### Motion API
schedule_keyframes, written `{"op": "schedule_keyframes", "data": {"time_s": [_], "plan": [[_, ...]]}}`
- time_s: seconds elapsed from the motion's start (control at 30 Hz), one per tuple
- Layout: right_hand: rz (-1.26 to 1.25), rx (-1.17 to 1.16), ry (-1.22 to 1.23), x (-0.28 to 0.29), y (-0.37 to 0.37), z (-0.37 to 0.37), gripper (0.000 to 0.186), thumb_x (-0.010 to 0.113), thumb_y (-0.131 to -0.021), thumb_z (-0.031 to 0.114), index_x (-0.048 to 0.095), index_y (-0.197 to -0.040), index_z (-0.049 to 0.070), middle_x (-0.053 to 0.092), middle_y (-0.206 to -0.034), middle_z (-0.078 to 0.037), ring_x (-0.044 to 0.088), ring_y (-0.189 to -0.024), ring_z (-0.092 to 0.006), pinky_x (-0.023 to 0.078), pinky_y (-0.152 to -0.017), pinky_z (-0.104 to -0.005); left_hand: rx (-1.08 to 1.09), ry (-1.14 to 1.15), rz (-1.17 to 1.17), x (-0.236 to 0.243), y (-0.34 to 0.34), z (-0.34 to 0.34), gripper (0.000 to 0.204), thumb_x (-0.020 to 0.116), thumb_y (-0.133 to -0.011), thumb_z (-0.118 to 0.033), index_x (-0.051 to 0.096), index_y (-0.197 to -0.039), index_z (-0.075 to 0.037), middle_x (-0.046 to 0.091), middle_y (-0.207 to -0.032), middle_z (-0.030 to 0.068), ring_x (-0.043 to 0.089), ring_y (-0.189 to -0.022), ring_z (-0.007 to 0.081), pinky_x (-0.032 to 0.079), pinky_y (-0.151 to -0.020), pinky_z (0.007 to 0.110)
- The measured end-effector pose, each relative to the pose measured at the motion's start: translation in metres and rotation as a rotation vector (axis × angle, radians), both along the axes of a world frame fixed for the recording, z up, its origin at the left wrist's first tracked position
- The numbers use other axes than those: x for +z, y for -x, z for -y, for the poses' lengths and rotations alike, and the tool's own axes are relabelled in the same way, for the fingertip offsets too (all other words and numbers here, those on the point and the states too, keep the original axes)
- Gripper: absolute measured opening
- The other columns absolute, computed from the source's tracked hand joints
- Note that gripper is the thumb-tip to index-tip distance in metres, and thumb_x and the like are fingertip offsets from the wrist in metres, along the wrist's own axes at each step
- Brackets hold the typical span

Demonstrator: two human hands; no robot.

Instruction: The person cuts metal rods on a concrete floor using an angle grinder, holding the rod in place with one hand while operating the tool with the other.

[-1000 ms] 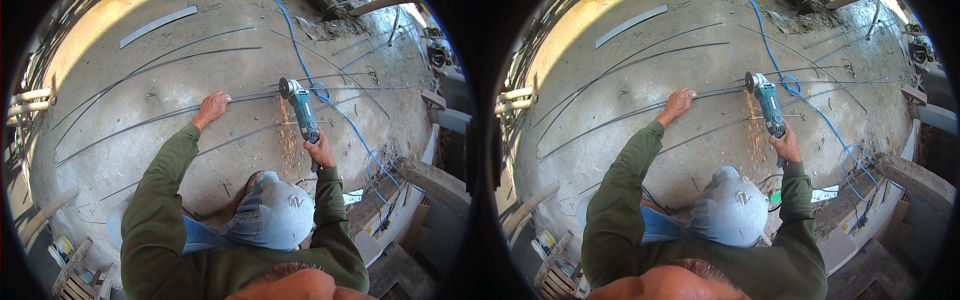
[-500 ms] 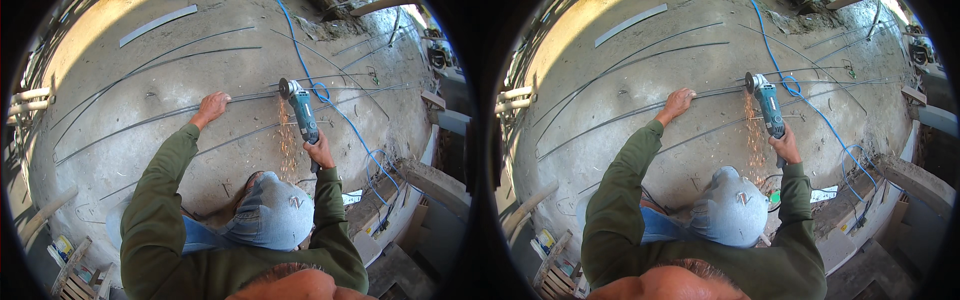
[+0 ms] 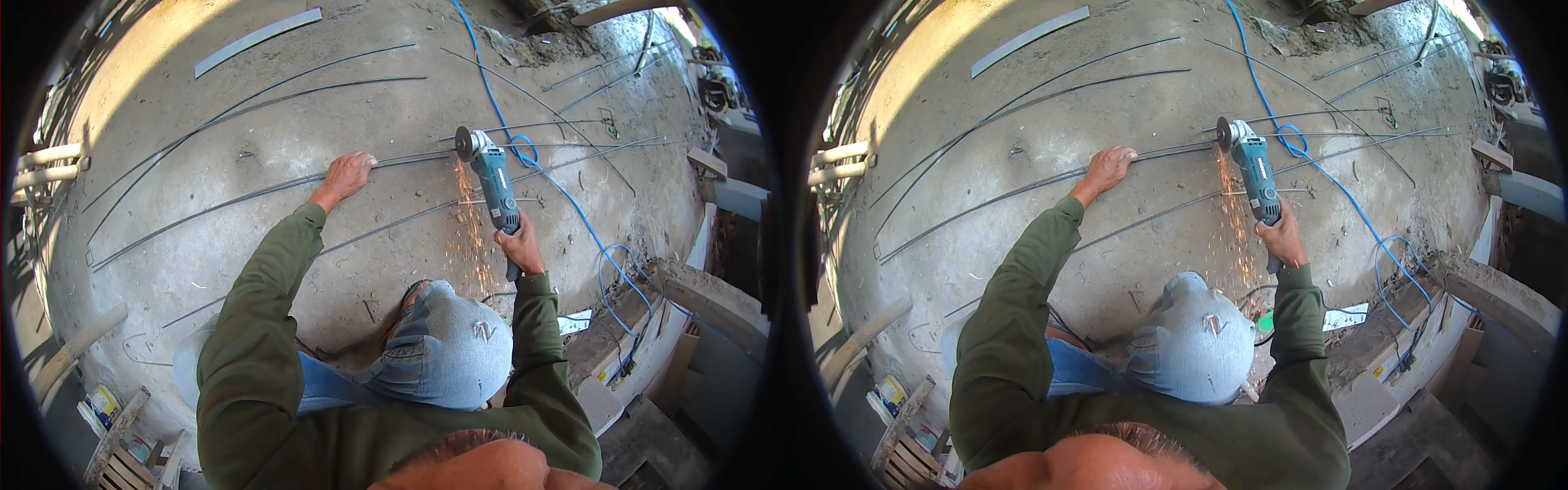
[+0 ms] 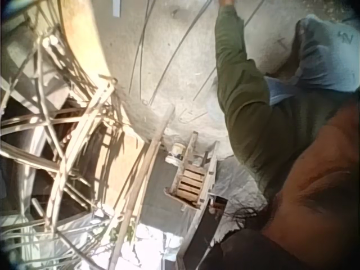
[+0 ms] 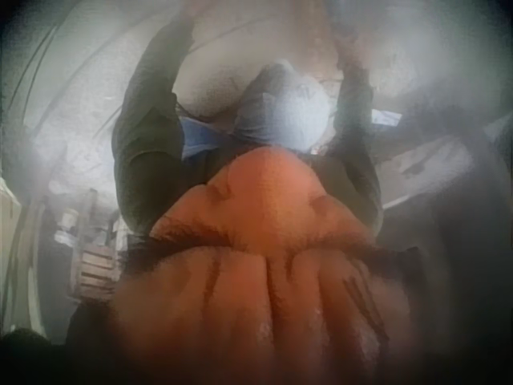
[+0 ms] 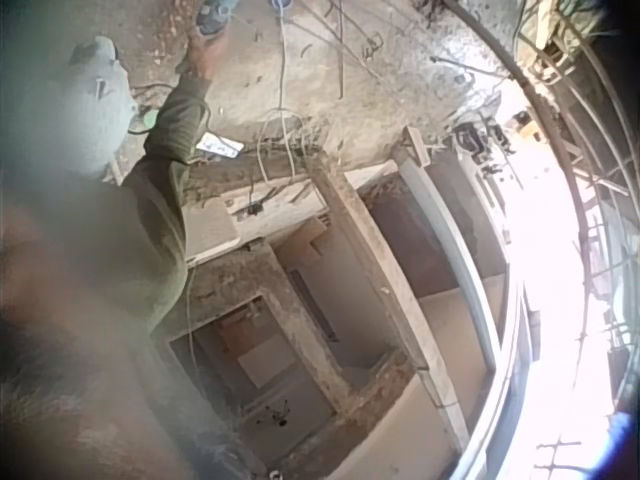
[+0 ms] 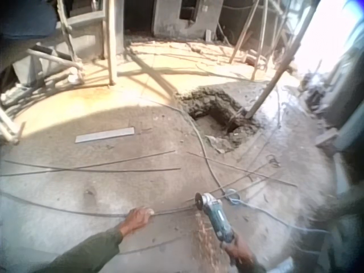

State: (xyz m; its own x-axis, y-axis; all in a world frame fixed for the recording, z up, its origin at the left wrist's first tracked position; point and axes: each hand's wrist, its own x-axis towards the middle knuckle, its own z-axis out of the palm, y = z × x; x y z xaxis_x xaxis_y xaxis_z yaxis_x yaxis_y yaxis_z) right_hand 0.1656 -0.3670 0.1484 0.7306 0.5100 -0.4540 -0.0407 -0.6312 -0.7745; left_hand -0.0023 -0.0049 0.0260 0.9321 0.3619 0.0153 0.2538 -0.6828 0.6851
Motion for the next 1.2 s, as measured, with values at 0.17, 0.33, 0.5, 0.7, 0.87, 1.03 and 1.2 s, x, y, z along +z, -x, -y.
{"op": "schedule_keyframes", "data": {"time_s": [0.17, 0.33, 0.5, 0.7, 0.87, 1.03, 1.2], "plan": [[0.002, -0.002, -0.029, -0.002, -0.001, 0.002, 0.059, 0.069, -0.066, 0.012, 0.054, -0.121, -0.003, 0.059, -0.095, -0.003, 0.053, -0.082, -0.0126, 0.046, -0.075, -0.0272, 0.011, 0.011, -0.011, -0.001, 0.0, 0.0, 0.023, 0.056, -0.094, -0.025, 0.068, -0.095, -0.005, 0.067, -0.094, 0.0143, 0.064, -0.09, 0.0361, 0.05, -0.079, 0.044], [-0.052, 0.004, 0.016, 0.009, 0.001, -0.002, 0.059, 0.068, -0.066, 0.011, 0.054, -0.122, -0.003, 0.059, -0.098, -0.004, 0.053, -0.083, -0.0127, 0.046, -0.077, -0.0275, 0.012, 0.021, -0.015, 0.002, 0.001, -0.001, 0.023, 0.056, -0.094, -0.025, 0.067, -0.097, -0.005, 0.066, -0.095, 0.0154, 0.063, -0.09, 0.0371, 0.049, -0.078, 0.045], [0.022, 0.009, -0.035, 0.001, -0.001, -0.001, 0.06, 0.068, -0.066, 0.009, 0.054, -0.123, -0.003, 0.06, -0.097, -0.003, 0.053, -0.083, -0.0126, 0.046, -0.078, -0.0275, 0.011, 0.025, -0.052, 0.004, 0.0, 0.0, 0.024, 0.055, -0.094, -0.027, 0.068, -0.096, -0.007, 0.068, -0.095, 0.0141, 0.064, -0.092, 0.0357, 0.05, -0.081, 0.044], [-0.011, 0.002, -0.067, 0.0, 0.0, 0.005, 0.062, 0.068, -0.065, 0.011, 0.054, -0.124, -0.003, 0.06, -0.095, -0.003, 0.054, -0.082, -0.0131, 0.047, -0.078, -0.0279, 0.01, 0.019, -0.064, 0.002, -0.001, 0.001, 0.024, 0.055, -0.094, -0.028, 0.068, -0.097, -0.008, 0.068, -0.096, 0.0145, 0.064, -0.092, 0.0363, 0.05, -0.079, 0.045], [0.013, -0.001, -0.002, 0.001, 0.003, 0.004, 0.062, 0.069, -0.065, 0.012, 0.054, -0.124, -0.003, 0.059, -0.094, -0.003, 0.054, -0.081, -0.0128, 0.047, -0.076, -0.0272, 0.014, -0.001, -0.072, -0.001, -0.001, 0.0, 0.024, 0.055, -0.094, -0.028, 0.067, -0.098, -0.008, 0.069, -0.094, 0.0145, 0.065, -0.089, 0.0371, 0.051, -0.078, 0.046], [0.044, 0.022, 0.015, 0.002, 0.002, 0.005, 0.058, 0.07, -0.065, 0.012, 0.056, -0.119, -0.002, 0.058, -0.085, -0.002, 0.052, -0.07, -0.0117, 0.047, -0.064, -0.0271, 0.049, -0.056, -0.023, 0.019, -0.018, -0.018, 0.022, 0.055, -0.095, -0.028, 0.067, -0.099, -0.01, 0.069, -0.092, 0.0151, 0.065, -0.085, 0.0383, 0.051, -0.074, 0.047], [-0.078, -0.093, -0.034, 0.003, 0.017, 0.015, 0.048, 0.075, -0.07, 0.015, 0.056, -0.112, 0.002, 0.056, -0.075, 0.0, 0.051, -0.056, -0.0084, 0.043, -0.05, -0.0253, -0.014, -0.087, 0.007, 0.036, -0.025, -0.036, 0.023, 0.054, -0.096, -0.028, 0.067, -0.1, -0.009, 0.068, -0.091, 0.0166, 0.064, -0.084, 0.0396, 0.051, -0.071, 0.048]]}}
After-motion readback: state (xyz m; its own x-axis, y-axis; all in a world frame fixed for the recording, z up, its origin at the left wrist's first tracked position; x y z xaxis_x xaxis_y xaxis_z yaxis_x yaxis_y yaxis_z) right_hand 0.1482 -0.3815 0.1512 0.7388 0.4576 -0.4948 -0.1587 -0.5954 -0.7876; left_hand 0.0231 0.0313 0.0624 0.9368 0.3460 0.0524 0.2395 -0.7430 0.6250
